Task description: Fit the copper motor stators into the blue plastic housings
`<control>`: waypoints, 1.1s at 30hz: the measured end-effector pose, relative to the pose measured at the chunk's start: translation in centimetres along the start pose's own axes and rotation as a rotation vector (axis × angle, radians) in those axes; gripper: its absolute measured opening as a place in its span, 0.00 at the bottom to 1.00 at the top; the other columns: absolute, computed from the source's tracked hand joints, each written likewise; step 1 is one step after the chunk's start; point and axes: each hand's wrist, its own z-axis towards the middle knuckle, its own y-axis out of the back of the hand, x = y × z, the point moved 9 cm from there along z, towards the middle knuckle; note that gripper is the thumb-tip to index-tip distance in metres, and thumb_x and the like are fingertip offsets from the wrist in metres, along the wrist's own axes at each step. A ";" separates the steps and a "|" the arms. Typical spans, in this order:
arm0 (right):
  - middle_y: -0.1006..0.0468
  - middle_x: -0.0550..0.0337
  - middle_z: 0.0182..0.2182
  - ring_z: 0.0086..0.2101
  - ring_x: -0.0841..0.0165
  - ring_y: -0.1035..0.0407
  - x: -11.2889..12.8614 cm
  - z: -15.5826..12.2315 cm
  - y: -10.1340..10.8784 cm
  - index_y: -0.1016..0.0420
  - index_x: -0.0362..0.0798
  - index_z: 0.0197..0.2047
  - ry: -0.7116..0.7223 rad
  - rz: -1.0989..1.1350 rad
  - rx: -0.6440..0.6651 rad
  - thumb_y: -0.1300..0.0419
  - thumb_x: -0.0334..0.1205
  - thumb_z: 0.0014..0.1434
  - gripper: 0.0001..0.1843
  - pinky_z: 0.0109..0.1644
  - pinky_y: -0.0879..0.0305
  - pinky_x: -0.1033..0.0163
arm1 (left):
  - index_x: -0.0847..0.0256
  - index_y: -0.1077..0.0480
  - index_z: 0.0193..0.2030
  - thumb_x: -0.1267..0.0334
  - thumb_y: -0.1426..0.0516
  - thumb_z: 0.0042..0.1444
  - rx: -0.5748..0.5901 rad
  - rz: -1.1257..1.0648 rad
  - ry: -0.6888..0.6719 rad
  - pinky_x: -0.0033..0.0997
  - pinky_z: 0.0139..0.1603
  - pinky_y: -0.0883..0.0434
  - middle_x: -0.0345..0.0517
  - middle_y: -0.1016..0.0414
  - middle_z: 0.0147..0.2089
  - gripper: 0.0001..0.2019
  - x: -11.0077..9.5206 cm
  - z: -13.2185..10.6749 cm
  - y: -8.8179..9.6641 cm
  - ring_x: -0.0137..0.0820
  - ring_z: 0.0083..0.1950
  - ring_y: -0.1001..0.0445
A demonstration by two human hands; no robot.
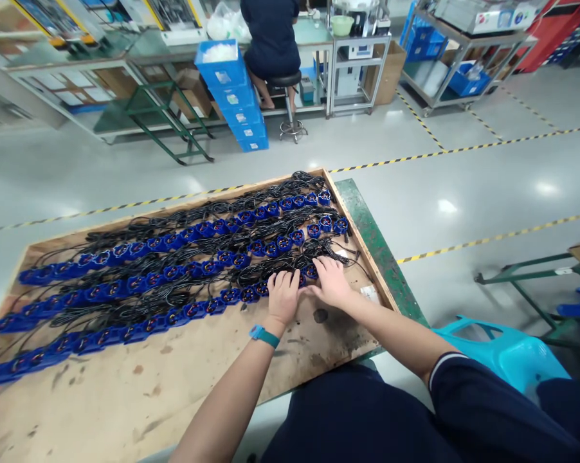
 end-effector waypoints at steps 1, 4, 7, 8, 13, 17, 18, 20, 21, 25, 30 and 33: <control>0.38 0.38 0.64 0.61 0.50 0.46 -0.2 -0.7 0.3 0.43 0.38 0.68 0.046 0.008 0.014 0.38 0.44 0.60 0.37 0.63 0.49 0.45 | 0.67 0.33 0.65 0.52 0.50 0.67 0.000 0.003 0.010 0.54 0.68 0.47 0.62 0.26 0.55 0.26 0.0 0.0 0.0 0.50 0.62 0.36; 0.36 0.40 0.64 0.62 0.52 0.45 -1.9 -2.0 0.8 0.41 0.40 0.68 0.101 0.005 0.054 0.42 0.36 0.62 0.32 0.62 0.45 0.46 | 0.67 0.34 0.65 0.54 0.49 0.67 -0.006 0.008 0.057 0.56 0.68 0.48 0.63 0.28 0.57 0.25 0.1 -0.2 0.0 0.50 0.63 0.37; 0.32 0.42 0.61 0.58 0.53 0.41 -3.5 -1.2 0.6 0.34 0.41 0.64 0.141 -0.015 0.086 0.43 0.36 0.64 0.25 0.61 0.43 0.46 | 0.67 0.34 0.65 0.55 0.49 0.67 -0.017 0.019 0.103 0.58 0.67 0.46 0.64 0.29 0.57 0.25 0.1 -0.1 0.0 0.51 0.62 0.37; 0.32 0.42 0.60 0.58 0.53 0.40 -3.8 -0.6 0.5 0.34 0.41 0.63 0.159 -0.021 0.091 0.43 0.37 0.65 0.25 0.61 0.43 0.46 | 0.68 0.34 0.65 0.55 0.49 0.66 -0.023 0.028 0.118 0.58 0.66 0.45 0.64 0.29 0.57 0.25 0.1 0.0 0.0 0.51 0.62 0.37; 0.34 0.41 0.60 0.58 0.52 0.41 -3.7 0.4 0.6 0.35 0.42 0.65 0.176 -0.033 0.071 0.40 0.40 0.64 0.28 0.63 0.45 0.45 | 0.69 0.35 0.65 0.59 0.50 0.66 -0.045 0.084 0.194 0.59 0.62 0.41 0.67 0.30 0.58 0.25 0.2 0.5 -0.1 0.52 0.59 0.35; 0.29 0.40 0.54 0.54 0.53 0.39 -4.4 -2.8 1.0 0.28 0.43 0.57 0.038 -0.071 0.061 0.44 0.44 0.67 0.20 0.59 0.41 0.47 | 0.70 0.36 0.66 0.57 0.49 0.66 -0.039 0.099 0.172 0.61 0.65 0.43 0.68 0.31 0.59 0.26 -0.1 0.5 -0.2 0.53 0.60 0.35; 0.27 0.41 0.51 0.52 0.54 0.37 -4.9 -3.7 0.7 0.26 0.42 0.53 0.000 -0.099 0.096 0.46 0.42 0.68 0.17 0.57 0.41 0.48 | 0.71 0.37 0.66 0.56 0.49 0.65 -0.042 0.105 0.161 0.62 0.66 0.44 0.68 0.32 0.60 0.27 -0.2 0.4 -0.2 0.53 0.61 0.36; 0.26 0.42 0.45 0.48 0.56 0.36 -6.1 -4.5 0.1 0.23 0.41 0.46 -0.034 -0.162 0.187 0.48 0.37 0.68 0.14 0.54 0.40 0.51 | 0.73 0.38 0.67 0.54 0.49 0.65 -0.048 0.119 0.138 0.63 0.68 0.47 0.71 0.35 0.63 0.29 -0.3 0.1 -0.1 0.55 0.64 0.38; 0.26 0.43 0.43 0.46 0.57 0.35 -6.6 -4.4 0.0 0.23 0.40 0.44 -0.025 -0.186 0.222 0.49 0.35 0.68 0.14 0.53 0.40 0.52 | 0.74 0.39 0.67 0.53 0.49 0.65 -0.052 0.125 0.125 0.64 0.68 0.48 0.72 0.36 0.64 0.30 -0.3 -0.1 -0.1 0.56 0.66 0.40; 0.26 0.43 0.41 0.45 0.58 0.36 -8.1 -1.5 0.8 0.22 0.39 0.41 0.021 -0.189 0.217 0.51 0.33 0.68 0.15 0.51 0.40 0.54 | 0.75 0.42 0.69 0.51 0.50 0.65 -0.043 0.137 0.058 0.65 0.69 0.51 0.75 0.41 0.68 0.33 -0.2 -0.4 -0.3 0.57 0.69 0.43; 0.25 0.45 0.42 0.46 0.60 0.35 -6.8 -3.4 3.1 0.23 0.40 0.41 -0.138 -0.114 0.061 0.49 0.34 0.67 0.13 0.55 0.40 0.53 | 0.75 0.43 0.68 0.51 0.52 0.65 -0.051 0.159 -0.024 0.68 0.66 0.46 0.78 0.39 0.66 0.33 -0.3 0.6 0.6 0.59 0.68 0.41; 0.23 0.49 0.42 0.44 0.62 0.32 -3.9 -10.7 2.9 0.23 0.43 0.41 -0.237 0.075 -0.079 0.47 0.38 0.66 0.12 0.53 0.36 0.57 | 0.74 0.43 0.67 0.50 0.50 0.63 -0.095 0.101 -0.044 0.73 0.59 0.41 0.79 0.35 0.60 0.33 -0.8 0.8 2.1 0.63 0.63 0.37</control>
